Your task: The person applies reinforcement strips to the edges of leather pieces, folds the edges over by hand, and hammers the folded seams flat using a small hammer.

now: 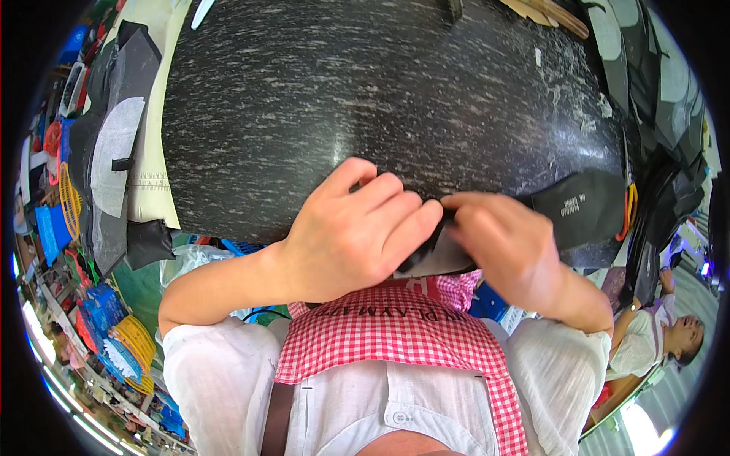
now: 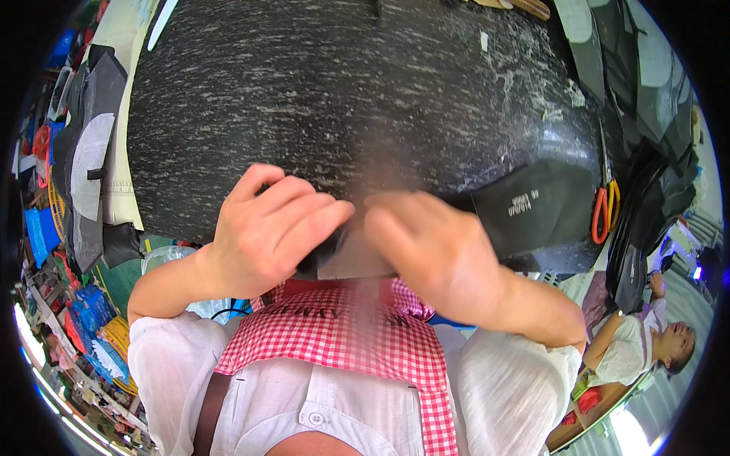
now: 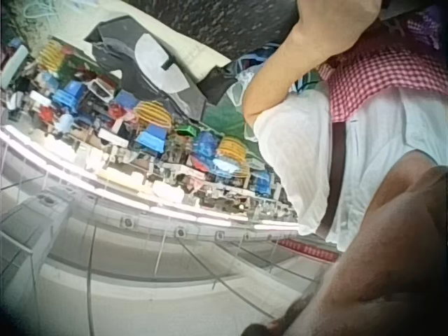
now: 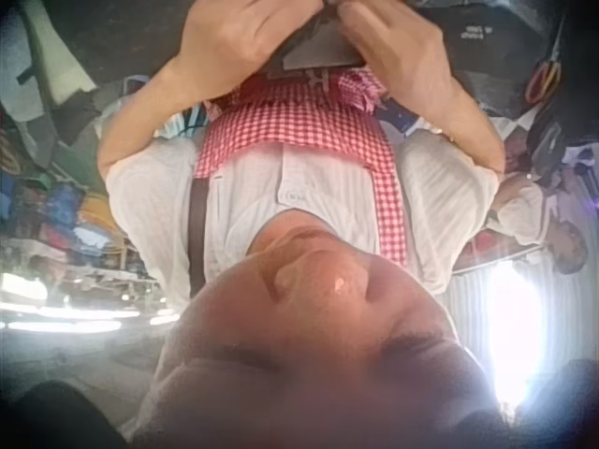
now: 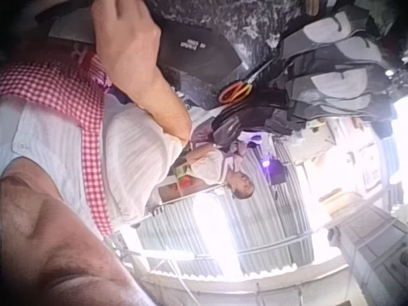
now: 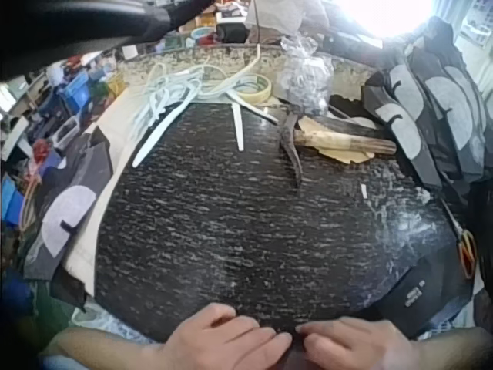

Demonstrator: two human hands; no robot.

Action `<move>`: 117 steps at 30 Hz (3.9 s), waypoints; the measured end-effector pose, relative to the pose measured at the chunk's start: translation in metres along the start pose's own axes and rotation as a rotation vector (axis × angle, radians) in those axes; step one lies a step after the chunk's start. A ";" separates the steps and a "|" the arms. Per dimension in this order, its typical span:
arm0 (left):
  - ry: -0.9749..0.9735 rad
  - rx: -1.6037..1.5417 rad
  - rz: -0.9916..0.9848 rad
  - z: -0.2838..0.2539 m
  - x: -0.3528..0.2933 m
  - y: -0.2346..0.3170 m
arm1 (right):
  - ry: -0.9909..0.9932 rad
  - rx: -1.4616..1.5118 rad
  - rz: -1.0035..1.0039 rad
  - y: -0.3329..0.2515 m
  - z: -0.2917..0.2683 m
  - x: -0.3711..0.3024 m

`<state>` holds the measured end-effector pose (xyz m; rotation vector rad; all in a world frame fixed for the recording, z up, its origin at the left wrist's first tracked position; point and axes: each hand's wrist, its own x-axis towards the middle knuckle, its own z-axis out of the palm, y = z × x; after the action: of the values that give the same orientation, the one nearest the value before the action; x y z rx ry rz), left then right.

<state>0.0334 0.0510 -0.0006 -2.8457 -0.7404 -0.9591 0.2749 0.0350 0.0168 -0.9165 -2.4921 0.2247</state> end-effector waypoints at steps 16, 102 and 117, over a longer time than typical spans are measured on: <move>-0.008 -0.075 -0.220 0.031 0.031 -0.003 | 0.155 0.179 0.140 0.036 -0.001 0.009; -0.207 0.457 -0.056 -0.087 -0.083 -0.050 | -0.305 -0.151 -0.255 -0.035 0.027 0.030; -0.491 -0.076 0.021 0.007 -0.012 0.020 | -0.323 0.186 -0.034 0.023 -0.039 -0.017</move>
<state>0.0380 0.0292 -0.0115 -3.1830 -0.7115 -0.2809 0.3178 0.0413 0.0376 -0.8136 -2.7170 0.6261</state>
